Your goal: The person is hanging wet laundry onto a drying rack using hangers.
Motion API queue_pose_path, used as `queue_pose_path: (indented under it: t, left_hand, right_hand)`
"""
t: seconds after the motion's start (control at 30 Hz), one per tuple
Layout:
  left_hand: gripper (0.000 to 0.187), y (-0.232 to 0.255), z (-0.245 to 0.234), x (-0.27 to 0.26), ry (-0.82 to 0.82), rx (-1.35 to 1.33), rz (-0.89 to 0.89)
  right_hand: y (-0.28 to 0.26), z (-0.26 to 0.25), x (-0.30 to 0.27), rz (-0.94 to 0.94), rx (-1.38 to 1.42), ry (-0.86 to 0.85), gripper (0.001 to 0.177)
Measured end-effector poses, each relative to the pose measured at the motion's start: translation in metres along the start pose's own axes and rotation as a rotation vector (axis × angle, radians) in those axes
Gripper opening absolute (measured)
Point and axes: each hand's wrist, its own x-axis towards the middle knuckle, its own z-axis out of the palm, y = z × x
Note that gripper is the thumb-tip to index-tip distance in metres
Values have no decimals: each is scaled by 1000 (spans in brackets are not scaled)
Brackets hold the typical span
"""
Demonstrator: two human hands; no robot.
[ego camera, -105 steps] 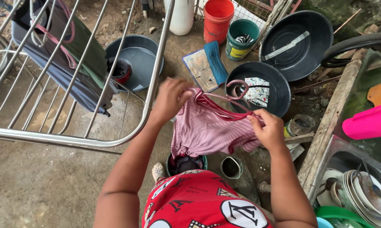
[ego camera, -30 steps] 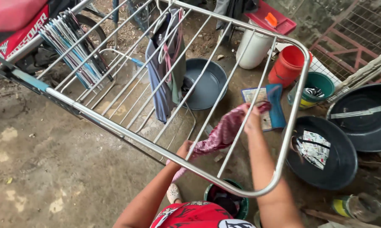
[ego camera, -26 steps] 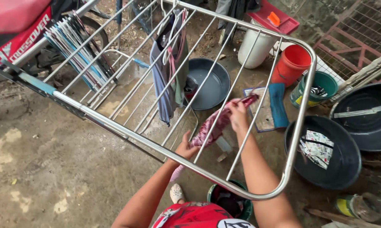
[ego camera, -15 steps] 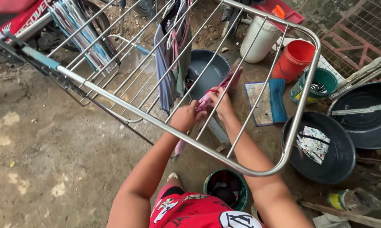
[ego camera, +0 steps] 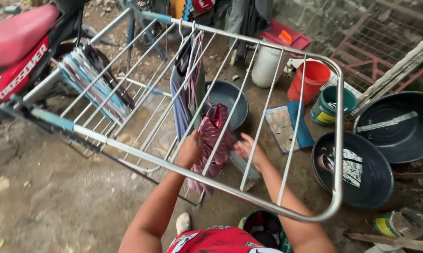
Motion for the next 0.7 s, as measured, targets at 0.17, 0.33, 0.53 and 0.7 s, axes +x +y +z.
queue_pose_path:
  t: [0.17, 0.33, 0.53, 0.7]
  left_hand:
    - [29, -53, 16, 66, 40, 23, 31]
    - [27, -56, -13, 135, 323, -189, 158]
    - [26, -59, -22, 190, 48, -71, 121]
    - [25, -47, -19, 216, 109, -6, 170]
  right_hand:
    - [77, -26, -20, 79, 15, 199, 63]
    - [111, -22, -22, 112, 91, 263, 46]
    - [71, 22, -34, 91, 106, 359, 34]
    - [-37, 76, -38, -169, -58, 322, 36]
